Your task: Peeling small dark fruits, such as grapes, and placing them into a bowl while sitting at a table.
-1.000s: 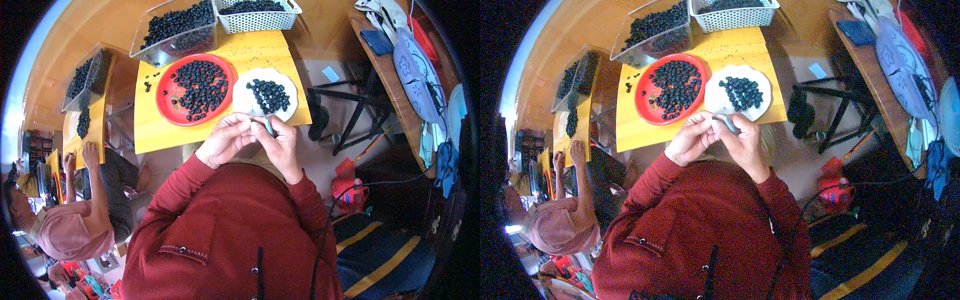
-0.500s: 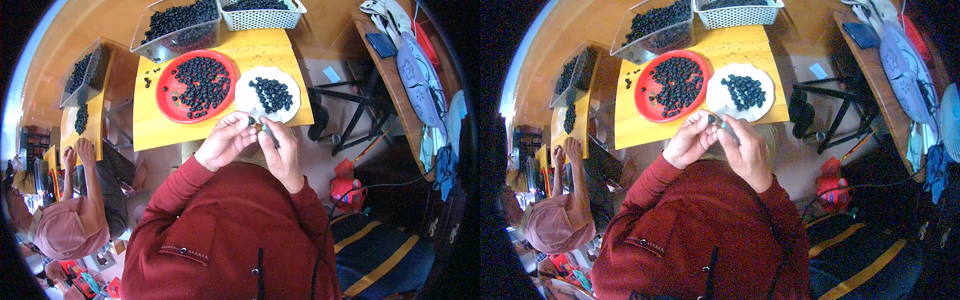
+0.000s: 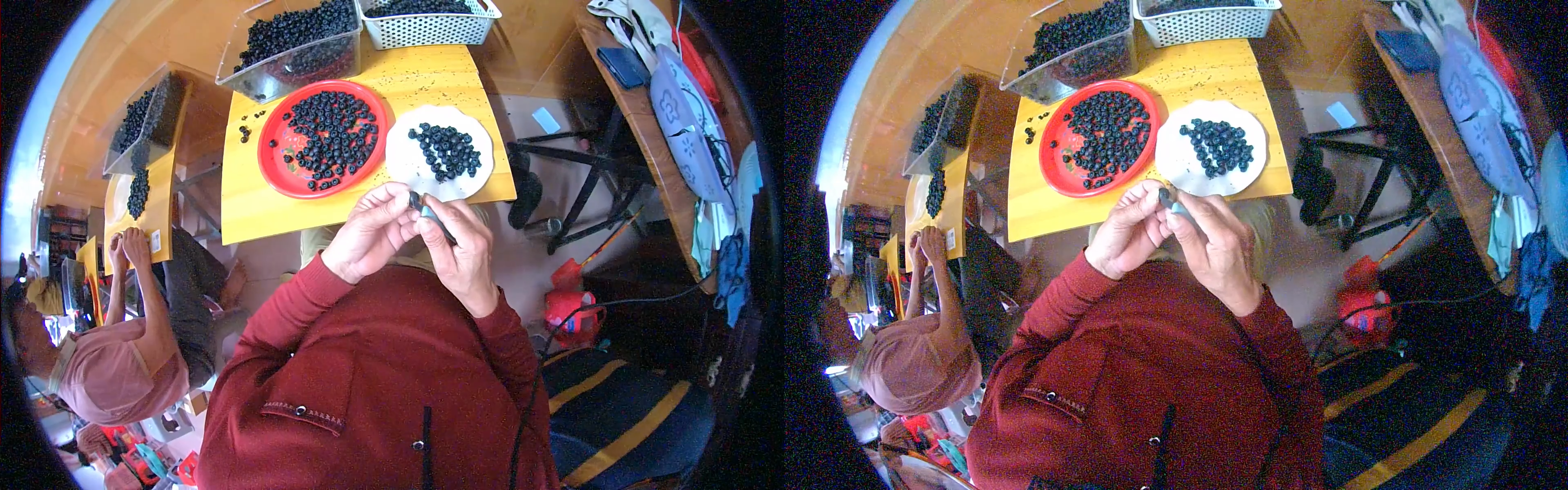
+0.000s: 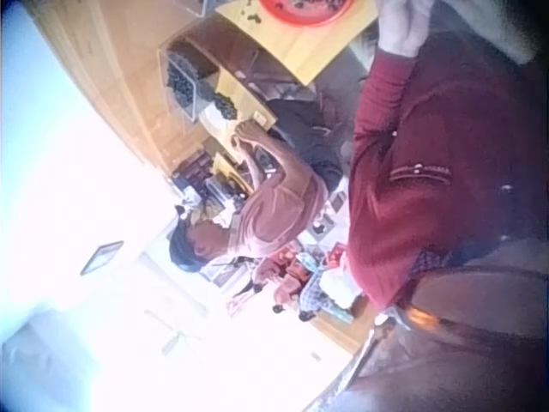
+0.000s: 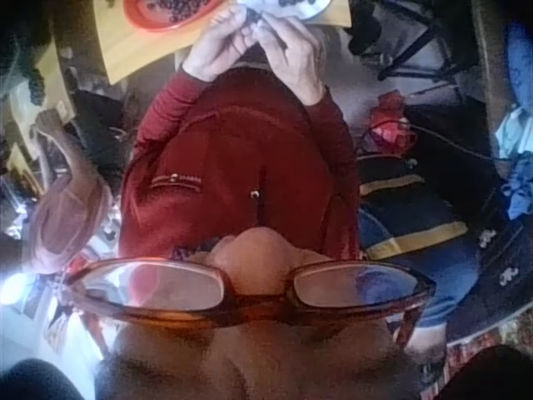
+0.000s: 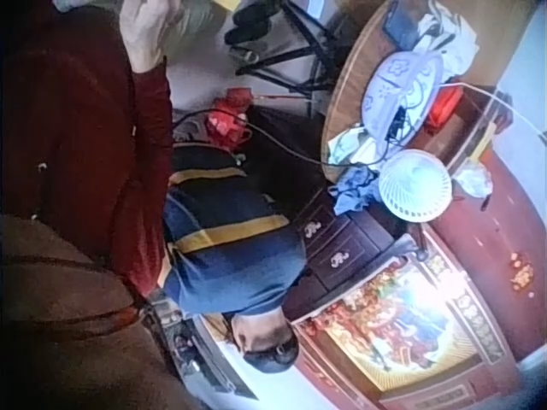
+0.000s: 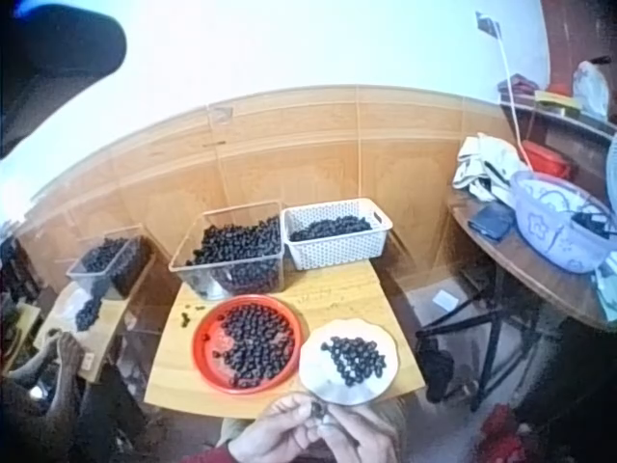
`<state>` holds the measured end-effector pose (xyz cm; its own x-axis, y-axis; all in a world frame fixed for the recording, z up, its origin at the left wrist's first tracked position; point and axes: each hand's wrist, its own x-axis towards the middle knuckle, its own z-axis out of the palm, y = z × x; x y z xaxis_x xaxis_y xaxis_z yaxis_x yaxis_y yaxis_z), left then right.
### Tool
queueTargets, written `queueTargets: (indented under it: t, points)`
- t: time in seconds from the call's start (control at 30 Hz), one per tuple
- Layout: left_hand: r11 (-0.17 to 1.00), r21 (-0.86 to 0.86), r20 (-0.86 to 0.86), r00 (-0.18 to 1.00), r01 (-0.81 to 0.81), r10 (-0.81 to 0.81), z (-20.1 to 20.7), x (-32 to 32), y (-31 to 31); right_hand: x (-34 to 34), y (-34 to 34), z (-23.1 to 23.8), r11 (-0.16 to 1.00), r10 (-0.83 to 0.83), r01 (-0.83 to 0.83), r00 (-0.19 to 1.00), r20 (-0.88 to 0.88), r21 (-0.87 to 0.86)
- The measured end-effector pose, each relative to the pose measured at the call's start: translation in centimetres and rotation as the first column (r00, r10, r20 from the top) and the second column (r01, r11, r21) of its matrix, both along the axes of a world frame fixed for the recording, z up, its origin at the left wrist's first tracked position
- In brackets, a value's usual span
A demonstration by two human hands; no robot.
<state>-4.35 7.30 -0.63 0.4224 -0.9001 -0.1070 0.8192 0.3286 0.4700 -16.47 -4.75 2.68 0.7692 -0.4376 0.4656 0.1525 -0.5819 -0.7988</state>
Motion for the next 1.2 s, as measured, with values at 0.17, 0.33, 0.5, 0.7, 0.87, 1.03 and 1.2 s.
queueTargets:
  t: [0.17, 0.33, 0.5, 0.7, 0.87, 1.03, 1.2]
  points:
    - [1.0, -0.011, 0.008, 1.0, 0.005, -0.005, 0.0, -0.2, -0.1, -0.2, 0.0, -0.4, 0.999, -0.006, 0.005, 1.0, 0.025, 0.034]
    - [1.0, 0.01, 0.046, 0.999, -0.022, 0.021, 0.3, -0.5, -0.2, -0.4, -0.1, -0.3, 0.998, -0.001, 0.0, 1.0, 0.025, 0.058]
    - [0.999, -0.043, 0.156, 0.988, 0.025, -0.018, 1.0, -1.1, 0.3, -0.8, -1.4, -1.6, 0.989, -0.094, 0.101, 0.993, -0.071, 0.112]
    - [0.999, 0.027, 0.166, 0.986, -0.029, 0.024, 1.5, -1.4, -0.1, -1.6, -1.3, -0.2, 0.99, -0.051, 0.055, 0.998, -0.031, 0.132]
    - [0.999, 0.016, 0.119, 0.993, -0.03, 0.028, 1.1, -1.6, -0.4, -1.9, -0.8, -0.5, 0.986, 0.041, -0.041, 0.999, 0.006, 0.159]
    - [1.0, -0.014, 0.11, 0.994, -0.014, 0.016, 0.6, -1.8, -0.5, -2.1, -0.8, -0.5, 0.995, 0.05, -0.052, 0.998, 0.034, 0.085]
    - [1.0, -0.018, 0.103, 0.995, -0.011, 0.012, 0.5, -2.0, -0.6, -2.2, -0.8, -0.7, 0.995, 0.034, -0.037, 0.999, 0.032, 0.089]
